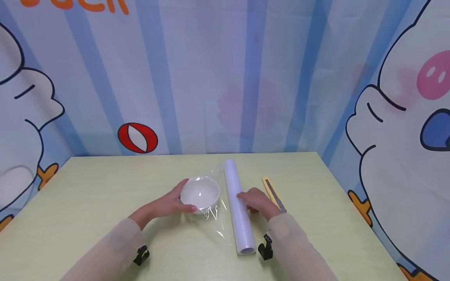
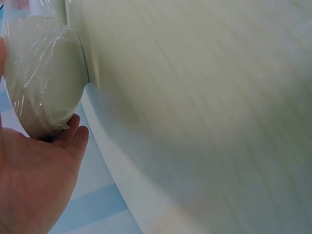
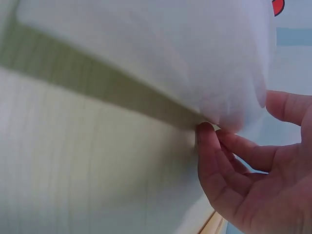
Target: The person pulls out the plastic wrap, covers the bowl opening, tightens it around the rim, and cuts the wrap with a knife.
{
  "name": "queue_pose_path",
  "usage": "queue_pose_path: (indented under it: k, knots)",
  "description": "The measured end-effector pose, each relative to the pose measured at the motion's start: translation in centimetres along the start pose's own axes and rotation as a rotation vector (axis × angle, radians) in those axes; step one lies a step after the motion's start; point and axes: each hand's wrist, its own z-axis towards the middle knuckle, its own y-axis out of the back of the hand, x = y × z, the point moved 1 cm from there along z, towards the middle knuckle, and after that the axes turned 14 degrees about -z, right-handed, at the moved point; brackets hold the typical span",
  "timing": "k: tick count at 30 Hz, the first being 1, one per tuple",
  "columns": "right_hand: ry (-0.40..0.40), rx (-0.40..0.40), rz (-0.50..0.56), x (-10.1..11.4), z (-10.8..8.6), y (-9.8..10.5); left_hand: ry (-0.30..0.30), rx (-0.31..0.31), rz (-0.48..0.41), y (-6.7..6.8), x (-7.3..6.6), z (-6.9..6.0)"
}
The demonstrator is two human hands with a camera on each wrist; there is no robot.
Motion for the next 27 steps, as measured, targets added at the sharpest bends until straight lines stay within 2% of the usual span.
queue_pose_path:
  k: [4, 11, 21, 27]
  knots:
    - [-0.001, -0.024, -0.004, -0.06, -0.02, 0.04, -0.001, 0.005, 0.0, 0.05, 0.11, 0.03]
    - [0.014, -0.059, -0.014, -0.02, -0.3, 0.39, 0.048, -0.011, 0.019, 0.06, 0.12, -0.08]
    - [0.034, -0.116, -0.118, -0.05, -0.47, 0.95, 0.03, -0.018, 0.026, 0.04, -0.34, -0.43]
    - [0.045, -0.124, -0.236, -0.08, -0.39, 0.98, 0.027, -0.018, 0.022, -0.01, -0.29, -0.5]
